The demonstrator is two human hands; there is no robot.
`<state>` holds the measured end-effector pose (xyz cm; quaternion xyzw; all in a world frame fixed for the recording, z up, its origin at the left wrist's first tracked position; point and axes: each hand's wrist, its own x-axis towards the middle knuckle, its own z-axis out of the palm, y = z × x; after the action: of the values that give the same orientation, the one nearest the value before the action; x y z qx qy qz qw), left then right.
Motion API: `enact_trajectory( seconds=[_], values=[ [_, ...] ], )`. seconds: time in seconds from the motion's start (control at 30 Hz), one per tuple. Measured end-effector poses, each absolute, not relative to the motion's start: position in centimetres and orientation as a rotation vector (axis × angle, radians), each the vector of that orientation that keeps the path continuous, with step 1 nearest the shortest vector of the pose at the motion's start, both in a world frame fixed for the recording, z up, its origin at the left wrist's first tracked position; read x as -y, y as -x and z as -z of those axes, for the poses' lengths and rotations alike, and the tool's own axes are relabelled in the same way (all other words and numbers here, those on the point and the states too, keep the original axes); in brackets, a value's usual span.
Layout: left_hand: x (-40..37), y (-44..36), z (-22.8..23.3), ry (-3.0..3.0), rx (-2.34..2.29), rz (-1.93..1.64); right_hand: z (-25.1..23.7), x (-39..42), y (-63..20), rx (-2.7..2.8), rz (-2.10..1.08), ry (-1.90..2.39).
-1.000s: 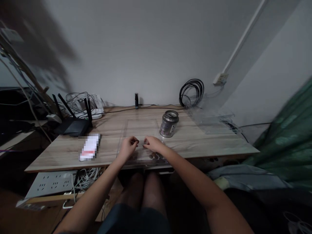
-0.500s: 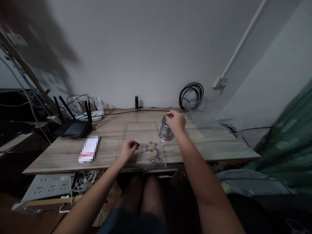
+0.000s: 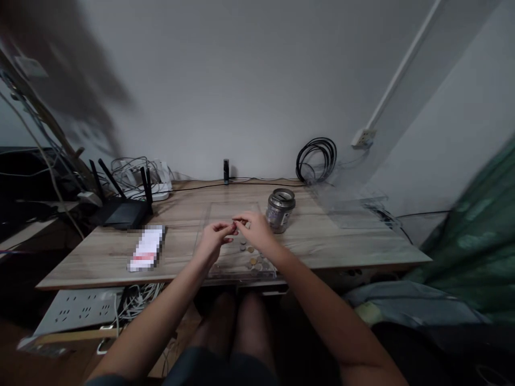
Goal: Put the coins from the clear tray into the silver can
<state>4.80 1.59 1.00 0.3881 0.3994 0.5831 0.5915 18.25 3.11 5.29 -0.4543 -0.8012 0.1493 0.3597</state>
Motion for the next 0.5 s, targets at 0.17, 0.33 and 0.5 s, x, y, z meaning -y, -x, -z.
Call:
enact_trajectory(
  seconds=[0.17,0.33,0.5],
  values=[
    [-2.6,-7.9,-2.3,-1.046,-0.920,-1.241,-7.3,-4.4,-21.1,1.904,-0.326,1.211],
    [-4.0,-7.5,0.4,-2.003,-1.351,-0.797,-8.8,-11.7,-27.5,1.718,0.052,1.489],
    [-3.7,-7.0,2.4,-2.490,-1.493,-0.342,-7.3,-15.8,-28.9,1.783,0.137,1.739]
  ],
)
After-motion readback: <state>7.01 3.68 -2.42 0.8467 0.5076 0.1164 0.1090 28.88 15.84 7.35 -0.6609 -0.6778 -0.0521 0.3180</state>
